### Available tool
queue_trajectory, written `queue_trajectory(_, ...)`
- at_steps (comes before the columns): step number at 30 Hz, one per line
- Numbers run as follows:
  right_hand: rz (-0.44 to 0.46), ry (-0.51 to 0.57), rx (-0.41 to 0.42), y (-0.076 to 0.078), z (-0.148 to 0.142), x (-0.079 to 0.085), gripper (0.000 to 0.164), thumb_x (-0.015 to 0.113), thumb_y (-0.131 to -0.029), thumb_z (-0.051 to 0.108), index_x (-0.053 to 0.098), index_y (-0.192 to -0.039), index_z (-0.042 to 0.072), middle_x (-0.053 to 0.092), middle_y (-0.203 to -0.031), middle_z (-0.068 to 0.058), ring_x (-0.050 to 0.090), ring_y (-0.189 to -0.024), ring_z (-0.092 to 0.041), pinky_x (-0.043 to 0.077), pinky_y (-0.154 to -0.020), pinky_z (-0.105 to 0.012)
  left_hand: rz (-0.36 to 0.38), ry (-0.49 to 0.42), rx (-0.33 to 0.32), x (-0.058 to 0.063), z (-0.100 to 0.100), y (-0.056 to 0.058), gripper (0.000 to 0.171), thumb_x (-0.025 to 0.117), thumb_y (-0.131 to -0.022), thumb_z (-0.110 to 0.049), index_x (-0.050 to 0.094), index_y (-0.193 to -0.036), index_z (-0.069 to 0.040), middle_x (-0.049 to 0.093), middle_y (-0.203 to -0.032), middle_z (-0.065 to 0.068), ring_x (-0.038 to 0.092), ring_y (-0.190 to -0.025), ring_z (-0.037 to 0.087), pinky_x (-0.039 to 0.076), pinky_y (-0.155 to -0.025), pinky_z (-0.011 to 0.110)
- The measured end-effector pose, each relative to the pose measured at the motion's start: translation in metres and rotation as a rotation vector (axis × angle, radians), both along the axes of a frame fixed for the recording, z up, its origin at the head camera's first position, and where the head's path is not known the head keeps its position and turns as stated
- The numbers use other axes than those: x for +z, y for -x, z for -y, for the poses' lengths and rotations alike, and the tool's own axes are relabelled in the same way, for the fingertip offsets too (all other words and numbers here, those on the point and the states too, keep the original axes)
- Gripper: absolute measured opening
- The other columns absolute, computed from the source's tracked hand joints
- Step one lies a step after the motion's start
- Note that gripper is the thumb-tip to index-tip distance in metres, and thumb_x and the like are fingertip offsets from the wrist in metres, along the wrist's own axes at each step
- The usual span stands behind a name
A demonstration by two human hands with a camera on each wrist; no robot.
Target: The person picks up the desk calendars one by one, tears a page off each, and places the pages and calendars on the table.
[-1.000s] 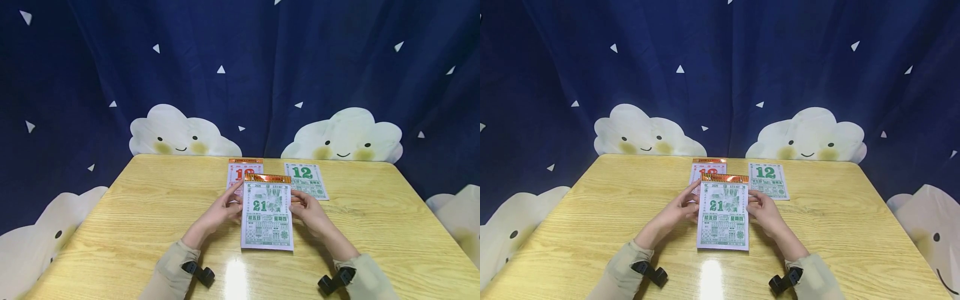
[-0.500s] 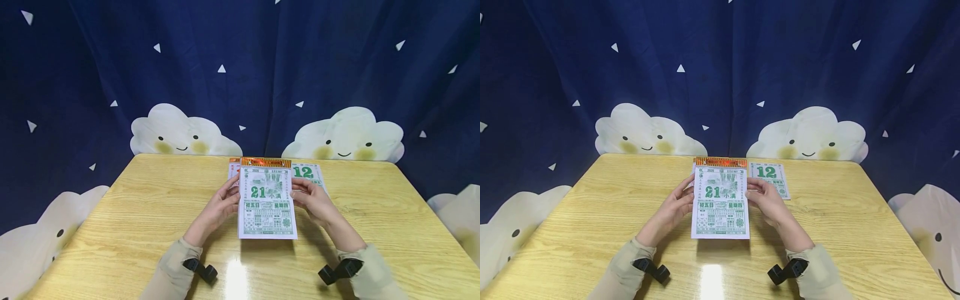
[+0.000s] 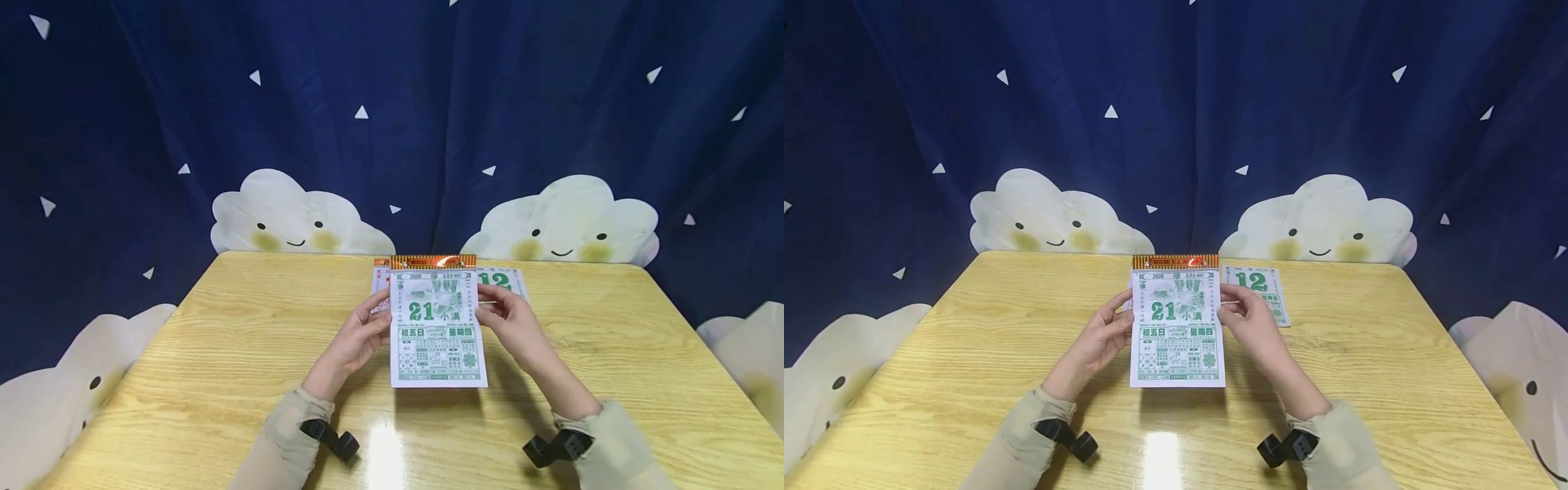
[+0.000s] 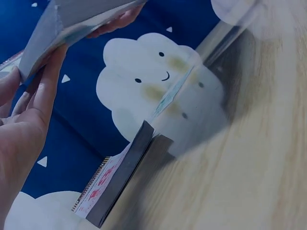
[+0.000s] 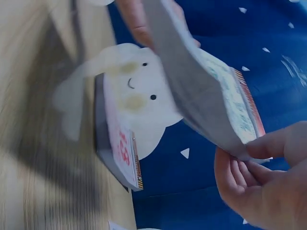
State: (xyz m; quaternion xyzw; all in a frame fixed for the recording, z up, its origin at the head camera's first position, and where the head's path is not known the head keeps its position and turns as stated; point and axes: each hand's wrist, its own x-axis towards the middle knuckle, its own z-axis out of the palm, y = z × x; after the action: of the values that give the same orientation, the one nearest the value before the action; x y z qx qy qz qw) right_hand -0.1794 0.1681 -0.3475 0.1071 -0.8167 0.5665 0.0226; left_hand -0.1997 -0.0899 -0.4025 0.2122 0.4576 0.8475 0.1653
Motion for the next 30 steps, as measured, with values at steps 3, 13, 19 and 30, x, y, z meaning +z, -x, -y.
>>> queue_trajectory(3,-0.3,-0.208,-0.104,-0.004,0.005,-0.002,0.046,0.06,-0.082,0.001,0.048,-0.126,-0.003,0.055,-0.114,-0.018,0.055,-0.099,-0.027,0.05,-0.082,-0.032,0.002,-0.028,0.0,-0.001,0.001,0.001,0.048,0.042,-0.09,0.004,0.039,-0.135,-0.012,0.067,-0.101,0.003,0.065,-0.083,0.015,0.054,-0.073,0.027)
queue_trajectory(13,-0.947,-0.443,0.286,-0.021,0.018,-0.007,0.009,0.064,-0.081,0.013,0.069,-0.089,0.012,0.062,-0.086,0.004,0.055,-0.08,-0.011,0.045,-0.073,-0.021,-0.014,-0.073,-0.001,0.0,0.004,0.003,0.047,0.036,-0.092,0.006,0.044,-0.131,-0.017,0.067,-0.101,0.004,0.066,-0.083,0.016,0.055,-0.073,0.028)
queue_trajectory(19,-0.958,-0.51,0.441,-0.024,0.023,-0.012,0.022,0.067,-0.079,0.039,0.068,-0.088,0.019,0.058,-0.09,0.009,0.051,-0.082,-0.008,0.043,-0.074,-0.022,-0.034,-0.082,-0.015,-0.002,0.005,0.003,0.047,0.035,-0.092,0.007,0.044,-0.131,-0.017,0.066,-0.103,0.005,0.066,-0.084,0.017,0.055,-0.074,0.028)
queue_trajectory(30,-0.933,-0.588,0.414,-0.027,0.025,-0.013,0.01,0.071,-0.072,0.019,0.07,-0.082,0.021,0.058,-0.088,0.011,0.052,-0.082,-0.007,0.045,-0.073,-0.025,-0.019,-0.091,-0.005,-0.005,0.006,0.003,0.046,0.035,-0.092,0.006,0.042,-0.133,-0.015,0.067,-0.1,0.004,0.065,-0.081,0.015,0.055,-0.072,0.026)
